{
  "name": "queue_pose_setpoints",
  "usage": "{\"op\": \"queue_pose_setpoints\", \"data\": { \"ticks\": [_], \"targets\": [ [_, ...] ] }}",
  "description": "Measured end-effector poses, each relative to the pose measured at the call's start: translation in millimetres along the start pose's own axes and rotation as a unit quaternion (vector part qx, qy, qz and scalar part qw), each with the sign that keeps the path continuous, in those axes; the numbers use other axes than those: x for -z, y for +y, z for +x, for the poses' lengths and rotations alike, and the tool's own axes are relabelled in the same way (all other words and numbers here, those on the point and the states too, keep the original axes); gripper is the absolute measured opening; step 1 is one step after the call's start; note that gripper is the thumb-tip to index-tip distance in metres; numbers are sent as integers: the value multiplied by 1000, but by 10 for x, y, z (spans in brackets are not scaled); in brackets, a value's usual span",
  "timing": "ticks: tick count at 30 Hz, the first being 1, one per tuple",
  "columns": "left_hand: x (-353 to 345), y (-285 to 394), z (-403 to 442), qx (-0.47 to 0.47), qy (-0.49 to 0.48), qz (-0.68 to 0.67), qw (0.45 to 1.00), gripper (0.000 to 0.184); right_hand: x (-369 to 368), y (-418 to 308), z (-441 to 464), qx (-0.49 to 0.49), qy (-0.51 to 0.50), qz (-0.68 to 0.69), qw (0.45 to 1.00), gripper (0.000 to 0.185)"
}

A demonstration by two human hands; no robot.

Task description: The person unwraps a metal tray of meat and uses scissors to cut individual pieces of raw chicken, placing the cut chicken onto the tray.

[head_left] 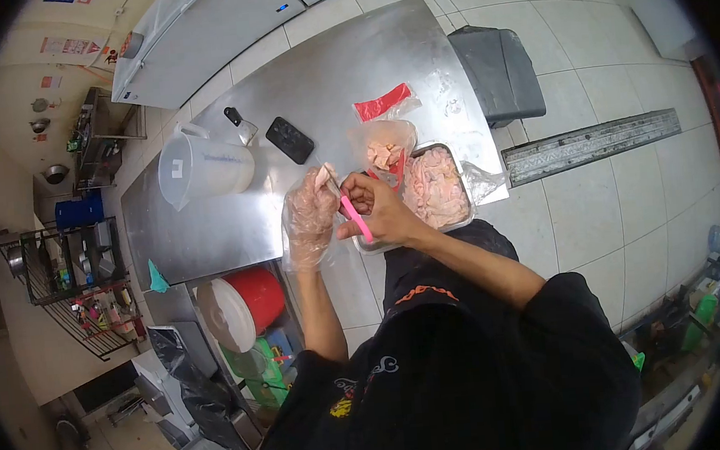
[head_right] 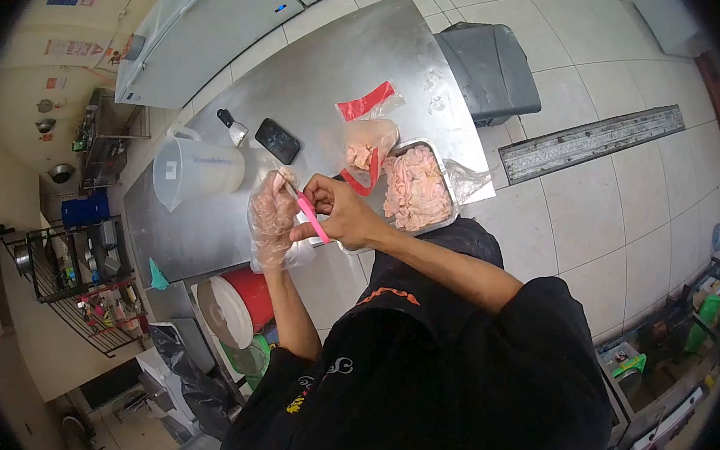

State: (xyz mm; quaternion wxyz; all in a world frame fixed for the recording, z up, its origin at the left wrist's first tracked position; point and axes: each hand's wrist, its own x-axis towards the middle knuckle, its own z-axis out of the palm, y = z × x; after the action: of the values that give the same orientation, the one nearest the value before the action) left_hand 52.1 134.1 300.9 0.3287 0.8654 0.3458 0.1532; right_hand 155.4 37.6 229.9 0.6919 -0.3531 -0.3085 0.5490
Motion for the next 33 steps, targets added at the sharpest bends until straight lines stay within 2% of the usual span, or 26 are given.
{"op": "queue_pose_setpoints", "data": {
  "ticks": [1, 2, 3, 4, 7, 8, 9, 10, 11, 13, 15, 17, 19, 25, 29, 31, 32, 33],
  "targets": [
    [-22, -53, -13, 0, -1, 0, 1000, 19, 14, -2, -7, -8, 6, -6, 1000, 52],
    [-62, -147, -32, -41, 12, 7, 999, 22, 42, 17, -17, -8, 6, -6, 1000, 52],
    [-68, -170, -38, -81, 26, 16, 996, 26, 70, 50, -24, -35, 16, -52, 998, 48],
    [-72, -187, -50, -80, 27, 17, 996, 26, 77, 87, -26, -62, 25, -97, 993, 44],
    [-105, -188, -76, -77, 50, 16, 996, 30, 33, 136, -54, -40, 48, -89, 994, 39],
    [-118, -200, -80, -104, 59, 55, 991, 28, 6, 136, -36, -40, 48, -89, 994, 39],
    [-126, -215, -87, -130, 67, 94, 985, 26, -56, 119, -2, -10, 56, -24, 998, 39],
    [-124, -237, -107, -130, 67, 95, 985, 26, -94, 114, 13, 21, 64, 41, 997, 38],
    [-117, -262, -130, -99, 49, 50, 993, 24, -79, 126, 5, 21, 65, 42, 997, 38],
    [-116, -259, -153, -72, 27, 7, 997, 22, -32, 158, -16, -10, 68, -62, 996, 39],
    [-166, -210, -189, -61, 82, 2, 995, 19, -47, 186, -45, -9, 84, -59, 995, 41],
    [-186, -178, -197, -75, 76, 9, 994, 18, -67, 192, -54, -8, 99, -58, 993, 45],
    [-231, -178, -201, -90, 67, 17, 994, 17, -116, 203, -29, 49, 109, 53, 991, 44],
    [-538, -415, -309, -57, 93, -51, 993, 16, 78, 316, -127, -1, 118, -58, 991, 42],
    [-768, -382, -374, -86, 120, -21, 989, 25, 97, 375, -195, 36, 137, 9, 990, 42],
    [-912, -386, -464, -49, 156, -87, 983, 25, 224, 410, -290, -36, 130, -72, 988, 41],
    [-980, -455, -506, -77, 151, -25, 985, 25, 279, 432, -356, -39, 133, -73, 988, 41],
    [-1045, -518, -551, -74, 149, -28, 986, 25, 319, 414, -416, -58, 136, -89, 985, 41]
  ]
}}
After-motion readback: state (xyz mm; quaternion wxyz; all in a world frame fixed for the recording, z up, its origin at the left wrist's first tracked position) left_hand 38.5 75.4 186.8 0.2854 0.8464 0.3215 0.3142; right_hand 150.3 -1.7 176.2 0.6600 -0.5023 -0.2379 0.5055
